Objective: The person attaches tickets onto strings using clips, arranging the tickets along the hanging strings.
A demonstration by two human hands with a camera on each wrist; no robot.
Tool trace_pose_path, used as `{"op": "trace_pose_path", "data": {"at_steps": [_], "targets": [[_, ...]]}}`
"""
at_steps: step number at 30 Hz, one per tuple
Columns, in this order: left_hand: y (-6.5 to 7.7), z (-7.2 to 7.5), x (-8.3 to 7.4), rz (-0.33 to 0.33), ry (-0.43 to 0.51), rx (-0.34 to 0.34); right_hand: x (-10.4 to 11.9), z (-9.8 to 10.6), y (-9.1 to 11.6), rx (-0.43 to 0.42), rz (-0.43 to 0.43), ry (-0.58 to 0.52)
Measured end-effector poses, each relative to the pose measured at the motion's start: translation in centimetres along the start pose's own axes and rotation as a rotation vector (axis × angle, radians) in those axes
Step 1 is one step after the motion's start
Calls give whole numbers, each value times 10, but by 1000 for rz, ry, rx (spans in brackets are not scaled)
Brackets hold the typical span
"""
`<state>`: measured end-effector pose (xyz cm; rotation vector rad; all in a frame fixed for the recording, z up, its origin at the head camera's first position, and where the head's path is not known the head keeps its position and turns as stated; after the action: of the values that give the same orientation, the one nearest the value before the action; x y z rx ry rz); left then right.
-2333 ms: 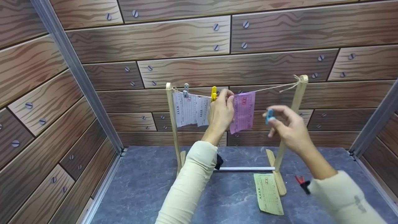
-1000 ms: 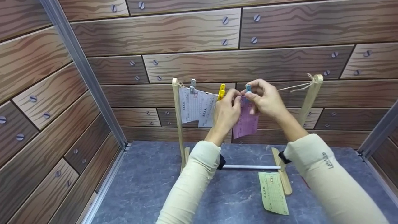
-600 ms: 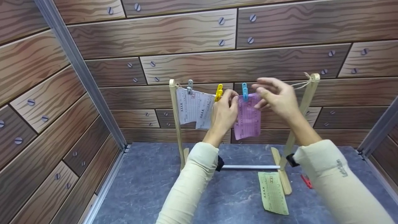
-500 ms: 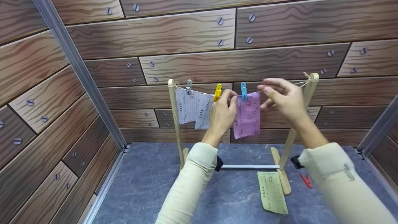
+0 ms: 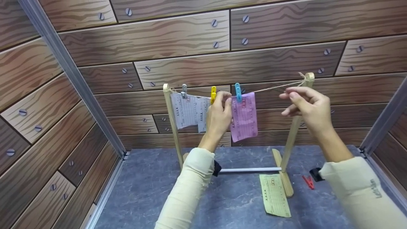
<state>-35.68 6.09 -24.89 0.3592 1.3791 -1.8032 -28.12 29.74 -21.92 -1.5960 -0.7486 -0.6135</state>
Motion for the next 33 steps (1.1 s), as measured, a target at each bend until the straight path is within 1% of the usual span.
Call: {"op": "trace_pose_path", "data": {"at_steps": [2, 4, 5, 8, 11, 14, 19, 22, 24, 27, 30, 31, 33], "targets": [[1, 0, 0, -10, 21, 8, 0, 5, 3, -10, 6, -49], [4, 0, -1, -37, 35, 17, -1, 10, 6, -33, 7, -76], [6, -1, -1, -58, 35, 22, -1, 12, 9, -39, 5, -100], [14, -2, 0, -139, 27, 31, -3, 22, 18, -75, 5, -117], [25, -5, 5, -197, 33, 40, -8, 34, 30, -103, -2, -146], [34, -9, 14, -220, 65, 45, -15, 47, 41, -116, -13, -160], [47, -20, 31, -209, 134, 82, -28, 65, 56, -100, -33, -204], [57, -29, 45, -169, 183, 107, -37, 74, 65, -101, -50, -220], [66, -34, 53, -144, 220, 121, -45, 80, 72, -110, -72, -195], [79, -41, 65, -122, 245, 139, -60, 93, 85, -178, -146, -106], [90, -45, 75, -94, 240, 152, -80, 107, 100, -256, -244, -25], [93, -47, 78, -78, 231, 158, -86, 113, 104, -279, -278, -3], [99, -51, 85, -31, 226, 176, -100, 123, 113, -296, -336, 15]]}}
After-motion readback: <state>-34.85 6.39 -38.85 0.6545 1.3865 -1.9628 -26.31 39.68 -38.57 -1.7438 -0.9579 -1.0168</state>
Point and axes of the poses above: each hand's wrist, its own y-axis away from the middle knuckle, its own z-axis out of the back of the hand, x = y × z, the point moved 7 cm from there along -y, towards the middle knuckle, and after that the axes turned 3 degrees about y, right-handed, at the moved point
